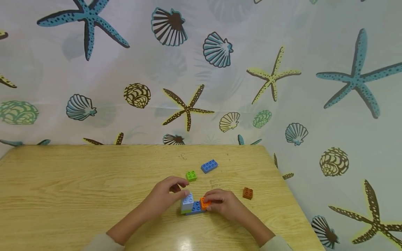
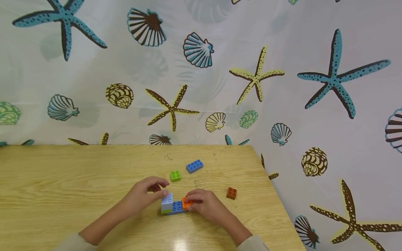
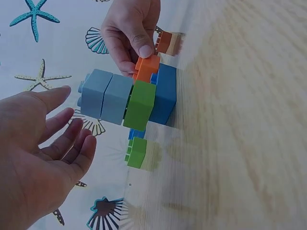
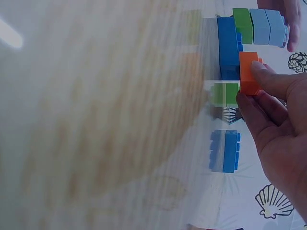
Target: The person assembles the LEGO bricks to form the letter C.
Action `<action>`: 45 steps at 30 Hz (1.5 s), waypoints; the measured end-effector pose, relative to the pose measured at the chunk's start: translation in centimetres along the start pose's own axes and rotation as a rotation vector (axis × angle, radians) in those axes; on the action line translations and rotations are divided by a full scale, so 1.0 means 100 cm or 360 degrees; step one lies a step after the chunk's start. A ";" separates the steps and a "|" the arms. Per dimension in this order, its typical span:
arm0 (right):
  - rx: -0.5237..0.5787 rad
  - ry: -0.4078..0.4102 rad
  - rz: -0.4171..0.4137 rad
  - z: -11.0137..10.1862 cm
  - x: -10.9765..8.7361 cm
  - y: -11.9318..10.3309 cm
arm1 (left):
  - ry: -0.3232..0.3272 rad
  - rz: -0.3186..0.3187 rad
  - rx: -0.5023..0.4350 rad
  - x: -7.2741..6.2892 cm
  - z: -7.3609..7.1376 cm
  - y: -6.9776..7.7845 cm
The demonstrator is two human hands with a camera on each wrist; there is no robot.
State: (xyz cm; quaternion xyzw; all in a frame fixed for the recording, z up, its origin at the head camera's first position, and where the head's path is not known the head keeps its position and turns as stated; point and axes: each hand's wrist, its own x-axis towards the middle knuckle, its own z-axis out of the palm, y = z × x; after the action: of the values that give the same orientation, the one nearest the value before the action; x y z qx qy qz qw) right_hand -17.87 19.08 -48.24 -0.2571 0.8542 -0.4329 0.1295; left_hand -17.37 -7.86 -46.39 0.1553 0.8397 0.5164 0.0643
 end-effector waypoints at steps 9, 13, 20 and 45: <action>0.0016 -0.0004 0.0022 0.000 0.002 0.001 | 0.0086 -0.0035 0.0064 0.034 -0.004 -0.014; 0.0032 -0.0009 0.0044 0.001 0.002 0.001 | 0.0083 -0.0083 0.0099 0.047 -0.004 -0.024; 0.0019 -0.0001 0.0034 0.000 0.002 0.002 | 0.0046 -0.0096 0.0138 0.068 0.000 -0.040; 0.0061 0.0006 0.0049 -0.003 0.000 0.001 | 0.0028 -0.0094 0.0232 0.095 0.015 -0.054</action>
State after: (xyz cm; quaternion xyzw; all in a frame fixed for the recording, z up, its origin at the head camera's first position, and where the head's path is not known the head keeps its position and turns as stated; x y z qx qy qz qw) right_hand -17.98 19.32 -48.16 -0.2407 0.8498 -0.4478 0.1393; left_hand -26.96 -5.74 -51.37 0.1302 0.8799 0.4530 0.0606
